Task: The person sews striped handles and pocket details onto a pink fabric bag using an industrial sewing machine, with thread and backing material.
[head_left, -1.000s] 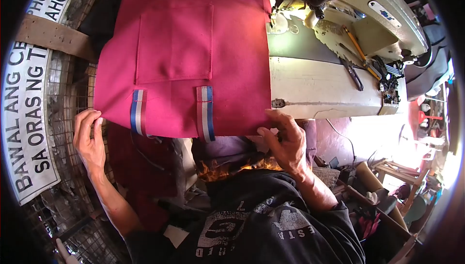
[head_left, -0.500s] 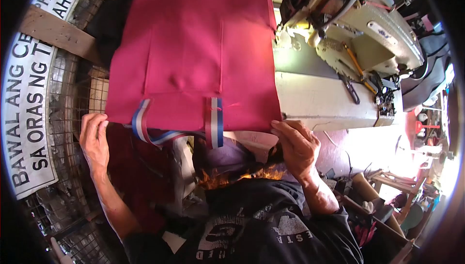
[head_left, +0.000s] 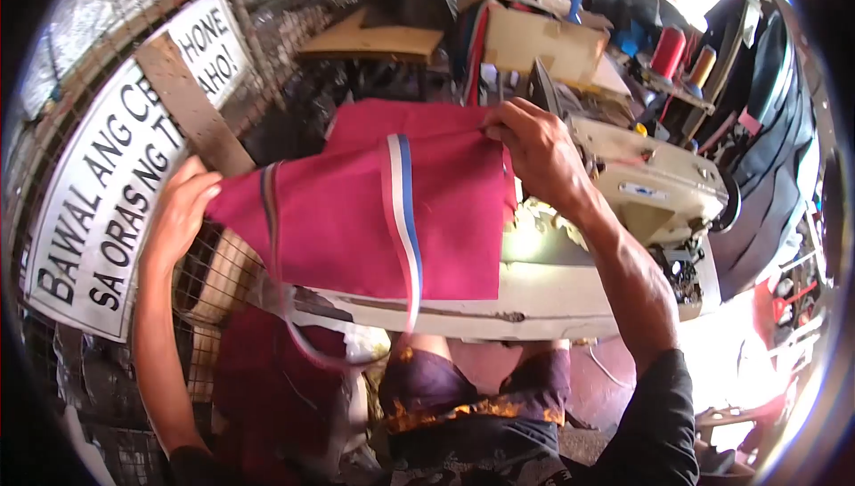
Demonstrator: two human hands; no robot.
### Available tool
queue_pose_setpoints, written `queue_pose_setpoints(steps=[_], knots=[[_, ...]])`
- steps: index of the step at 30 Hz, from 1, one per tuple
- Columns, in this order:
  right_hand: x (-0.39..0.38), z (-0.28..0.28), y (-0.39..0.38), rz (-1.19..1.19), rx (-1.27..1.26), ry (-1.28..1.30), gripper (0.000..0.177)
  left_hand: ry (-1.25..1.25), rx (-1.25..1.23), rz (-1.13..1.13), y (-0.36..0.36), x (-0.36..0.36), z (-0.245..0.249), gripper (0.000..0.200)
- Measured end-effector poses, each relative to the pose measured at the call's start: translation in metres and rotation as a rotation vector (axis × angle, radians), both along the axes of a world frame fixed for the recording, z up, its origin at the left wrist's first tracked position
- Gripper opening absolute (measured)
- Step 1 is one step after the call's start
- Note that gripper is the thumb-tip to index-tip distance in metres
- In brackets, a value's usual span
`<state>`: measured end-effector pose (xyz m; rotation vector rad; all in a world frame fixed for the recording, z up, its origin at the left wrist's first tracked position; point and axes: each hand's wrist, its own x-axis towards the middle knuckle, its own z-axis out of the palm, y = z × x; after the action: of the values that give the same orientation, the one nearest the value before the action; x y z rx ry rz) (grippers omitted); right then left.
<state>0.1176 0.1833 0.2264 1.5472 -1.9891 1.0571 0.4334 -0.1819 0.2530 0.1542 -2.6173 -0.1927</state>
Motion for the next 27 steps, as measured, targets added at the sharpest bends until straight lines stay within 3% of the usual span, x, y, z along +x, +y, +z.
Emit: queue_pose_setpoints(steps=[2,6,9,11,14,16,17,18,19,20,21,23,27], knots=[[-0.032,0.021,-0.036,0.041,-0.002,-0.085,0.005,-0.004,-0.025,0.062,-0.032,-0.018,0.027,0.017],[-0.078,0.084,-0.091,0.044,0.020,0.103,0.012,0.086,-0.326,0.165,-0.090,-0.037,0.084,0.023],[-0.075,0.123,-0.098,0.039,-0.132,0.152,0.013,0.135,-0.234,0.125,-0.083,-0.032,0.130,0.021],[-0.053,0.132,-0.081,0.057,-0.208,0.243,0.010,0.217,-0.249,0.147,-0.051,-0.010,0.134,0.020],[-0.008,0.094,-0.030,0.066,-0.228,0.551,0.019,0.331,-0.253,0.146,-0.028,0.029,0.069,0.014],[0.027,0.033,0.022,0.009,-0.014,0.622,0.036,0.258,-0.365,0.210,0.009,0.066,0.006,0.012],[0.029,-0.005,0.040,0.048,0.034,0.680,0.040,0.253,-0.214,0.128,0.031,0.074,-0.043,0.006],[0.027,-0.055,0.057,0.094,0.082,0.733,0.044,0.185,-0.663,-0.102,0.073,0.062,-0.063,0.004],[0.021,-0.109,0.075,0.112,0.209,0.660,0.043,-0.001,-0.484,-0.107,0.098,0.076,-0.114,0.004],[0.011,-0.151,0.088,0.133,0.319,0.608,0.043,-0.075,-0.664,-0.200,0.119,0.080,-0.163,0.009],[0.003,-0.170,0.097,0.123,0.320,0.595,0.040,-0.124,-0.664,-0.306,0.146,0.081,-0.189,0.016],[-0.003,-0.172,0.103,0.083,0.301,0.556,0.034,-0.188,-0.450,-0.336,0.194,0.092,-0.227,0.028],[-0.026,-0.177,0.114,0.146,0.372,0.591,0.034,-0.245,-0.289,-0.353,0.252,0.093,-0.224,0.047]])
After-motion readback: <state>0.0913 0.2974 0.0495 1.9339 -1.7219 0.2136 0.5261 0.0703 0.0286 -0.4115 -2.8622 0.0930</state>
